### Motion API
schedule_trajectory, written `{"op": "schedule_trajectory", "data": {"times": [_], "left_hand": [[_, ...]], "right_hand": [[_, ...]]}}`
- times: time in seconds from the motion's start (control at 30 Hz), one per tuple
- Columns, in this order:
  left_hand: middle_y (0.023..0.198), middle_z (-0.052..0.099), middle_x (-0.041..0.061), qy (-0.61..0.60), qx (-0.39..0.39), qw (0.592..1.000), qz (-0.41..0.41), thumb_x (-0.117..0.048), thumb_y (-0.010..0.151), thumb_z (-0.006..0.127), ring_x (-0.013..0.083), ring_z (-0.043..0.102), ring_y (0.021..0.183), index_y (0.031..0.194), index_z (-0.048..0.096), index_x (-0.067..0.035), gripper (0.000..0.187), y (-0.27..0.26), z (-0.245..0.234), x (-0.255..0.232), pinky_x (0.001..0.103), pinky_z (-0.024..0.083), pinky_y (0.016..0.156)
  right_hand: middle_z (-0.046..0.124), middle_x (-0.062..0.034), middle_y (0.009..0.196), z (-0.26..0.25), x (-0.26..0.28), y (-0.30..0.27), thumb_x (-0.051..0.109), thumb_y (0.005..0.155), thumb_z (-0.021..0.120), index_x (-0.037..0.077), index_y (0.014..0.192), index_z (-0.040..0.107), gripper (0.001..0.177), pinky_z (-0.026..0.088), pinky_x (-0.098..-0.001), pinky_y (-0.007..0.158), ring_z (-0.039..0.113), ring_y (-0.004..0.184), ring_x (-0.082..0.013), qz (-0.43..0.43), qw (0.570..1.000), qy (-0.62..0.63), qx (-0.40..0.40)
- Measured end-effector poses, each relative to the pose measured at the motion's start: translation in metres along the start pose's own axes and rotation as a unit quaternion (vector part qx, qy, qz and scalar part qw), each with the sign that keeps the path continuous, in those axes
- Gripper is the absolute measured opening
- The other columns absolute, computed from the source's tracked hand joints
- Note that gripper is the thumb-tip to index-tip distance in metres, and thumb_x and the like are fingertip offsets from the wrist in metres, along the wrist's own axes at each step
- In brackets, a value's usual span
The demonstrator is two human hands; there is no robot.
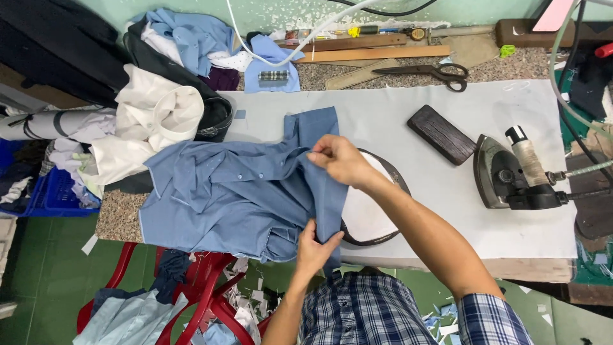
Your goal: The person irons a blue shirt on a white ironing board using a steam iron and a black pressing block. They smooth the fabric, iron the body and sleeves, and use a curved pressing cushion for the collar area.
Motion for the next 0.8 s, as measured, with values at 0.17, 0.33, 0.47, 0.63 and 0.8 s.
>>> {"op": "schedule_trajectory", "data": {"times": [0.17,0.33,0.47,0.63,0.8], "left_hand": [[0.061,0.071,0.004,0.029,0.099,0.993,0.061,-0.019,0.086,0.087,0.0093,0.063,0.061,0.074,0.064,-0.011,0.027,-0.011,-0.012,-0.064,0.028,0.047,0.051],[0.065,0.060,0.012,0.134,0.171,0.966,0.137,-0.022,0.103,0.063,0.0249,0.060,0.058,0.077,0.058,-0.008,0.030,-0.014,-0.039,-0.117,0.035,0.046,0.055],[0.073,0.055,0.015,0.147,0.238,0.950,0.138,-0.017,0.107,0.053,0.0278,0.054,0.065,0.085,0.057,-0.001,0.027,-0.025,-0.036,-0.163,0.039,0.046,0.061],[0.093,0.061,0.023,0.203,0.183,0.955,0.115,-0.024,0.103,0.061,0.0424,0.064,0.086,0.112,0.058,0.001,0.027,-0.029,-0.052,-0.133,0.046,0.051,0.073],[0.081,0.071,0.006,0.298,0.061,0.940,0.153,-0.018,0.103,0.057,0.0211,0.063,0.063,0.107,0.067,-0.004,0.017,-0.048,-0.087,-0.104,0.038,0.046,0.057]], "right_hand": [[0.070,-0.0087,0.088,-0.018,-0.012,-0.007,0.021,0.095,0.072,0.001,0.107,0.067,0.023,0.053,-0.0321,0.071,0.064,0.080,-0.0191,0.012,1.000,-0.002,-0.019],[0.063,-0.0190,0.122,0.010,0.067,-0.059,0.053,0.093,0.062,0.007,0.128,0.062,0.059,0.049,-0.0514,0.097,0.059,0.118,-0.0406,-0.284,0.904,-0.317,-0.031],[0.063,-0.0096,0.134,0.075,0.056,-0.099,0.052,0.079,0.071,0.018,0.106,0.075,0.044,0.025,-0.0590,0.116,0.038,0.143,-0.0402,-0.385,0.829,-0.374,0.157],[0.067,0.0032,0.074,0.090,0.036,-0.081,0.054,0.086,0.067,0.023,0.078,0.067,0.032,0.039,-0.0440,0.099,0.063,0.090,-0.0224,-0.357,0.827,-0.402,0.165],[0.063,-0.0007,0.067,0.081,0.084,-0.113,0.046,0.099,0.062,0.013,0.075,0.064,0.040,0.041,-0.0374,0.074,0.054,0.066,-0.0238,-0.465,0.811,-0.327,0.137]]}}
Point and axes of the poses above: each hand's wrist, its own y-axis towards the middle knuckle, its own z-axis out of the palm, x = y × z, the point moved 10 cm from there along y, towards the middle knuckle
